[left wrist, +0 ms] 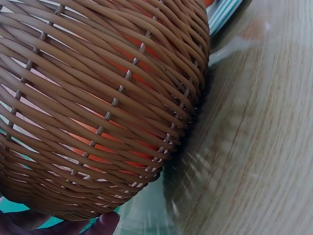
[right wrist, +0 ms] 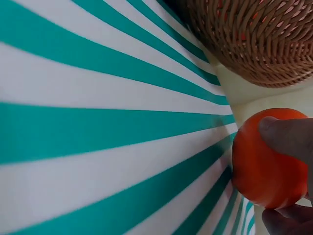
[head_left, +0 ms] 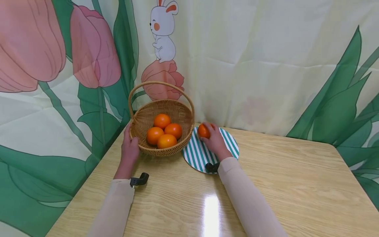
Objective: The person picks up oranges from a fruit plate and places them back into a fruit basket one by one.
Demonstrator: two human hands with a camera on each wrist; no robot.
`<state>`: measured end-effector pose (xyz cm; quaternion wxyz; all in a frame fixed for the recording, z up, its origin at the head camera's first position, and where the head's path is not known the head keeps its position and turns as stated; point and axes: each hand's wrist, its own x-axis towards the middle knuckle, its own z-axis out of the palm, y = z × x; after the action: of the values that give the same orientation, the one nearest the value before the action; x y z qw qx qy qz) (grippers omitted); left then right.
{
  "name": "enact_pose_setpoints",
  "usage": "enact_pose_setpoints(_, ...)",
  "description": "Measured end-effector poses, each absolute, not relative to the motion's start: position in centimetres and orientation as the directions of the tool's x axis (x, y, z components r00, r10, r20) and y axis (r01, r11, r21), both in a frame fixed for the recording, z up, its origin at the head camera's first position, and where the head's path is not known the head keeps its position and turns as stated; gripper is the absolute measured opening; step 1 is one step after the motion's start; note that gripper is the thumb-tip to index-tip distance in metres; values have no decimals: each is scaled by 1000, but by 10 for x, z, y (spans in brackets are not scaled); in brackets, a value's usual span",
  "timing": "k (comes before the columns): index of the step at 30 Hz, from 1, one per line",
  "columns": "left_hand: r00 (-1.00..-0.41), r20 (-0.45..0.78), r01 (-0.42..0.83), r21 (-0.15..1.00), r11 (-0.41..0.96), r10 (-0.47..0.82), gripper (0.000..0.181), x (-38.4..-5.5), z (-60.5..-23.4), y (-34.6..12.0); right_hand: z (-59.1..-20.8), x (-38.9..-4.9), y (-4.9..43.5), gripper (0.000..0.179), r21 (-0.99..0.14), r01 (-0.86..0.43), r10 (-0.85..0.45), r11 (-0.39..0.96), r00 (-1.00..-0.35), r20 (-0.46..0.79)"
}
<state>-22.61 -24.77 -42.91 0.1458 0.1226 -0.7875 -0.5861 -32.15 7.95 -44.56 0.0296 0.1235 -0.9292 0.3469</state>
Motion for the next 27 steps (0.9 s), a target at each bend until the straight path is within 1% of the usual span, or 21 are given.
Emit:
enact_pose_setpoints(5,-926,76,-27,964,266,-371,64,-228,-428,-248,-439,-310,84,65,-633,-268,-217,726,-963,158)
enact_pose_setpoints(12,-923,66,-21,975,221,-380,59,-226,-427,-245,-429,-294,89,65,-634,-288,-217,718,-958,190)
enact_pose_setpoints(17,-923,57,-34,973,226,-382,58,-224,-426,-245,-421,-281,90,65,-644,-306,-229,701,-952,204)
enact_pose_setpoints(27,-928,46,-33,978,205,-370,58,-224,-422,-244,-405,-261,93,66,-613,-362,-253,703,-932,260)
